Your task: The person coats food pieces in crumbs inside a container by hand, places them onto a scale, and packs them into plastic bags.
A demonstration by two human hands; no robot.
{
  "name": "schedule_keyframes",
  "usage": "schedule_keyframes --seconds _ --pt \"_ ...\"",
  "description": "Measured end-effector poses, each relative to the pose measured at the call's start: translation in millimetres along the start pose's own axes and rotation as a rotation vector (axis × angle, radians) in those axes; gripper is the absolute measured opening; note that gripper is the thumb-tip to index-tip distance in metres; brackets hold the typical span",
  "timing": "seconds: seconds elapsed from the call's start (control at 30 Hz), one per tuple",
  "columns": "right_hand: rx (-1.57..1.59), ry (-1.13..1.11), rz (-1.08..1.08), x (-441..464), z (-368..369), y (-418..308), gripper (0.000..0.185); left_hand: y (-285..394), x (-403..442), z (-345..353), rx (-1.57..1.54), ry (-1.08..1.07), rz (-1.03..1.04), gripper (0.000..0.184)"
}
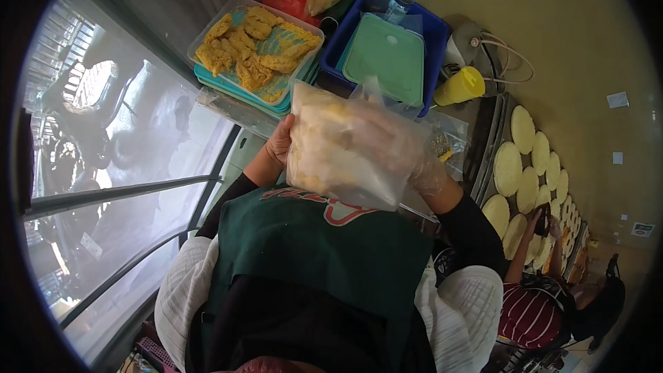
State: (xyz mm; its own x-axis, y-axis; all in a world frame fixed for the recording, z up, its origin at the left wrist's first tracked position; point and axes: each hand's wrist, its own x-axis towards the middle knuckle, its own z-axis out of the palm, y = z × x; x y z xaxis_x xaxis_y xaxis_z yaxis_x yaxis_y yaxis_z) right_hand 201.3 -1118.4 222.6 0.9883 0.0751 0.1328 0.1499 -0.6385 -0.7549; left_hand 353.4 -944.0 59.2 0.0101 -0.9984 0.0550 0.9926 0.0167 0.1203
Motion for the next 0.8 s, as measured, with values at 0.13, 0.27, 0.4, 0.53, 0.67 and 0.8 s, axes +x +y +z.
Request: schedule_keyframes --seconds 0.13,0.27,0.4,0.53,0.67,0.8 --pt "-0.448 -0.034 -0.232 0 6 -9 0.054 2 1 1 0.055 0.026 -0.039 0.079" --pt "-0.455 -0.060 -0.309 -5 14 -12 0.051 -3 -1 -5 0.109 0.009 -0.048 0.082" --pt "0.016 -0.003 -0.140 0 15 15 0.049 -7 -8 -18 0.157 0.180 -0.057 0.095" --pt "-0.310 -0.046 0.031 18 13 -46 0.042 -4 -12 -13 0.164 0.045 -0.008 0.072" --pt "-0.249 0.314 -0.311 -5 32 8 0.030 -8 -15 -14 0.199 0.180 -0.019 0.076" --pt "-0.180 0.194 -0.253 -15 37 21 0.033 -23 -8 -18 0.194 0.172 0.049 0.086"
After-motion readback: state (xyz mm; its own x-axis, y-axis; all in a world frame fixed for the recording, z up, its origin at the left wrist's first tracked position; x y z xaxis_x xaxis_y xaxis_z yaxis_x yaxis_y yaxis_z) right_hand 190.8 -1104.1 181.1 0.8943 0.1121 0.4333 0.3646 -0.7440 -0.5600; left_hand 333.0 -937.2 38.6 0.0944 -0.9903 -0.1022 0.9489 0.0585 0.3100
